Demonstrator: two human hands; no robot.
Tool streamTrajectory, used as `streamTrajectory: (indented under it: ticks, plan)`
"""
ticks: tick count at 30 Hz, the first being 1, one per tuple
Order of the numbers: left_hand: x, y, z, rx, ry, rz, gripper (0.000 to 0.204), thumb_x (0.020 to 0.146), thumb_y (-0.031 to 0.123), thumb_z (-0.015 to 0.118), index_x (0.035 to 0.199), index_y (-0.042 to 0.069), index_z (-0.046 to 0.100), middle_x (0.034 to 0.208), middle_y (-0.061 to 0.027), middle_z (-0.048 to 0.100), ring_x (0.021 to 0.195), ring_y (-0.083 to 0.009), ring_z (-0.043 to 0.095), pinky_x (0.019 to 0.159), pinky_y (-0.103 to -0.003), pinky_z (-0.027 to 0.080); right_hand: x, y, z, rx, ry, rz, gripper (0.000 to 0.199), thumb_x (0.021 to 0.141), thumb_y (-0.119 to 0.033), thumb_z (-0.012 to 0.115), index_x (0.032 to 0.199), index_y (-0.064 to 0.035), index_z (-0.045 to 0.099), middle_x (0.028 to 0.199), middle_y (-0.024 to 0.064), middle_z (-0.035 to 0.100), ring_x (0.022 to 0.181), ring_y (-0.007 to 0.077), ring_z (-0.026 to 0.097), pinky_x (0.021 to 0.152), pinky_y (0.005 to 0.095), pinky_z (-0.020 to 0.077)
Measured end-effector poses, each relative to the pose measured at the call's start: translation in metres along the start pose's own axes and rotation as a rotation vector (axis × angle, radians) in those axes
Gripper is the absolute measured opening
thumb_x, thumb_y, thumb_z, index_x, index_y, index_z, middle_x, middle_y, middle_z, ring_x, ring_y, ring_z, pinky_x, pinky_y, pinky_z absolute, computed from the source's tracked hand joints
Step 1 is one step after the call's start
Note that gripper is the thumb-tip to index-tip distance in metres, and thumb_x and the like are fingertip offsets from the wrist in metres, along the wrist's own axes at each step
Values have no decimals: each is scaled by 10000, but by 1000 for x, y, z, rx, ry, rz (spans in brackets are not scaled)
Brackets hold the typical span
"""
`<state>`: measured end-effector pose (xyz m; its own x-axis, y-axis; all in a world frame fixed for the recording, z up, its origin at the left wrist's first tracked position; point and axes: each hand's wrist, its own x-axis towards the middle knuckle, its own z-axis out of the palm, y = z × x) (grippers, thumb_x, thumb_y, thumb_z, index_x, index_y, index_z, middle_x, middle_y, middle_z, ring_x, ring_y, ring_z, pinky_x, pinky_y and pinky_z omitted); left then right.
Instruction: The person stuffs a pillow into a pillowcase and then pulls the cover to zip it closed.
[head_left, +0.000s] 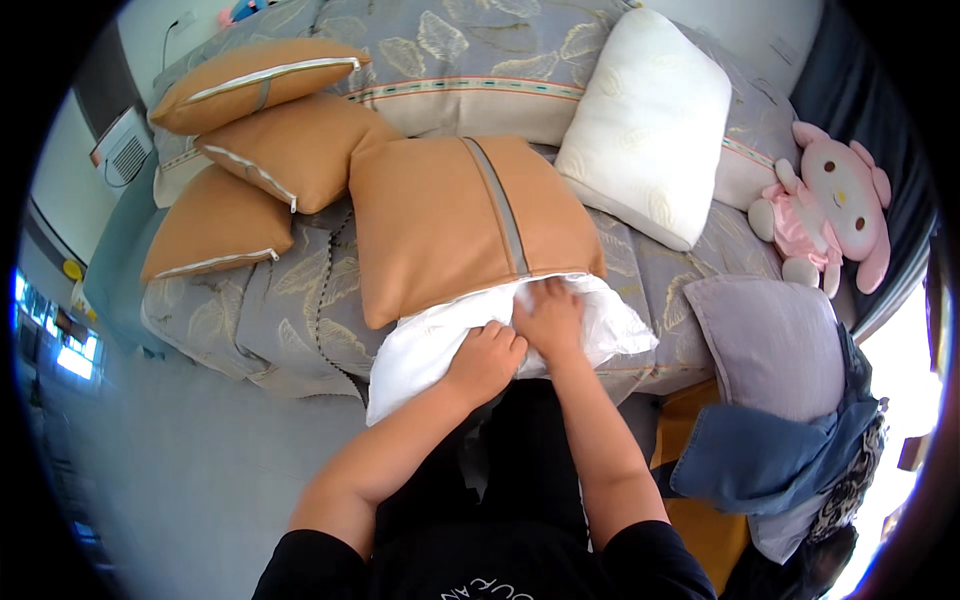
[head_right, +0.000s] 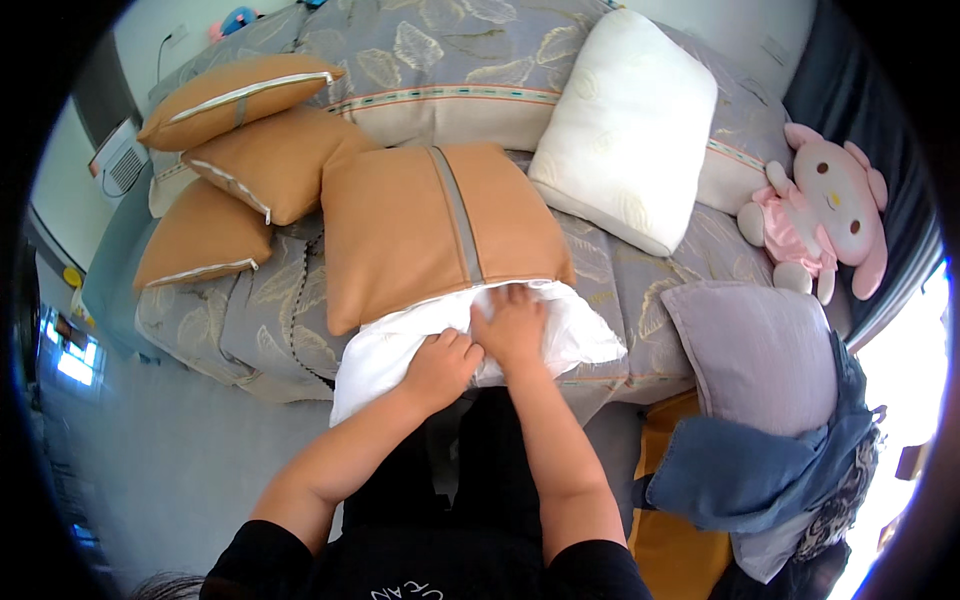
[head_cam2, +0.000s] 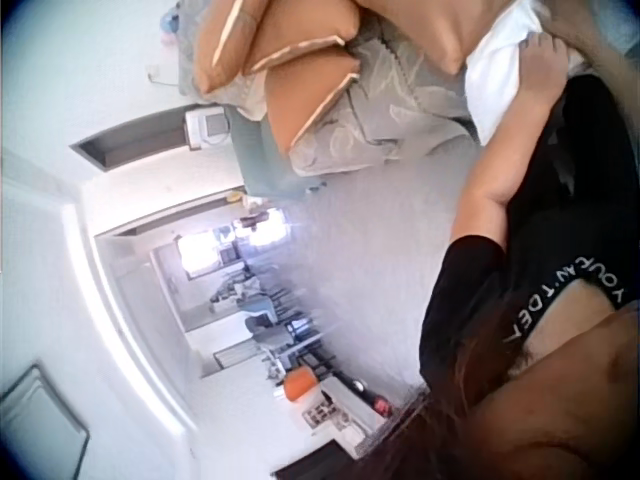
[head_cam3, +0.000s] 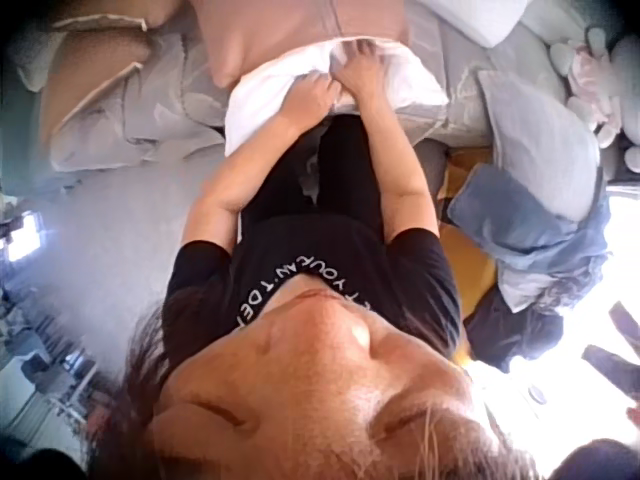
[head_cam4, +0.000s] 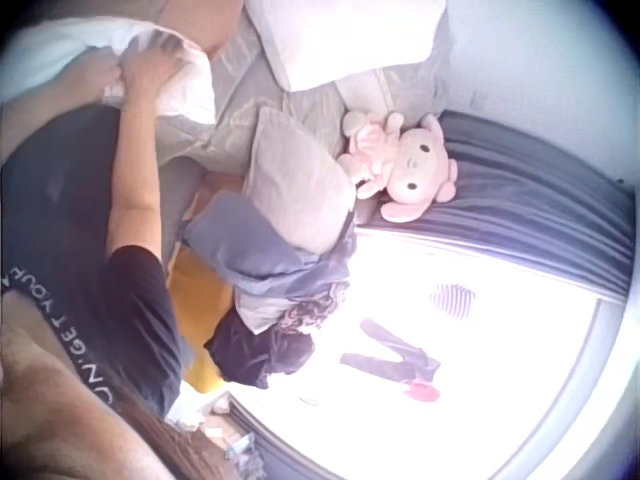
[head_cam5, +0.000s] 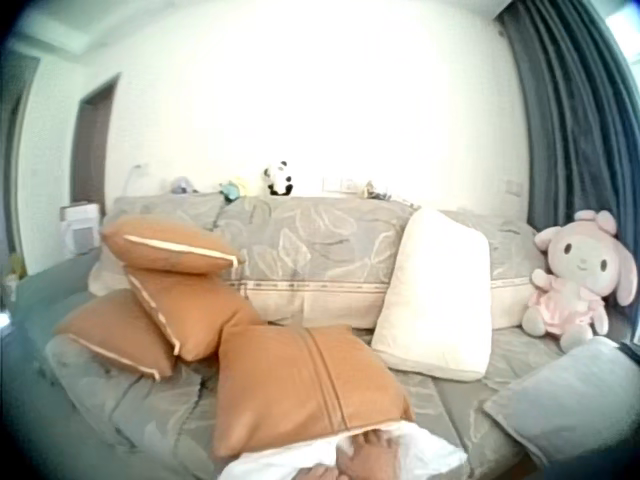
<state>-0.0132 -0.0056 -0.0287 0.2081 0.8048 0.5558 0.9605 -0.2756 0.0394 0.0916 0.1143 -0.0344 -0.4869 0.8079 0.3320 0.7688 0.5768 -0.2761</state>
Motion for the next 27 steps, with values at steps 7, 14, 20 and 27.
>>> streamTrajectory:
  ticks: [7, 14, 20, 27]
  plan:
    - [10, -5, -6, -102, -15, -91, 129, 749, 115, 586, 868, 69, 607, 869, -57, 553, 851, -246, 549, 735, -369, 465, 26, 14, 11, -61, -45, -3, 583, 866, -510, 522, 1162, -23, 642, 1203, 206, 610, 1167, 367, 516, 1010, 507, 335]
    - [-43, -22, -122, -334, 451, -133, 226, 761, 102, 692, 980, 60, 662, 1097, -141, 622, 1029, -355, 565, 893, -399, 451, -32, -46, -61, 213, 422, -252, 343, 807, -212, 691, 1091, -28, 634, 1132, 165, 609, 1109, 350, 529, 956, 494, 367]
    - [-124, -67, -56, -674, 406, -1071, 201, 849, 137, 677, 1011, 24, 643, 893, -130, 658, 771, -259, 644, 722, -347, 508, -47, -139, -48, 27, -91, -392, 565, 826, -436, 670, 1182, -2, 604, 1297, 178, 537, 1267, 352, 446, 1051, 567, 302]
    - [-90, -76, -62, -404, 445, -781, 220, 813, 136, 711, 969, 8, 622, 862, -137, 631, 779, -274, 632, 691, -373, 501, 0, -71, 28, -134, -368, -296, 833, 858, -539, 567, 1421, 36, 347, 1509, 208, 314, 1411, 381, 247, 1107, 597, 215]
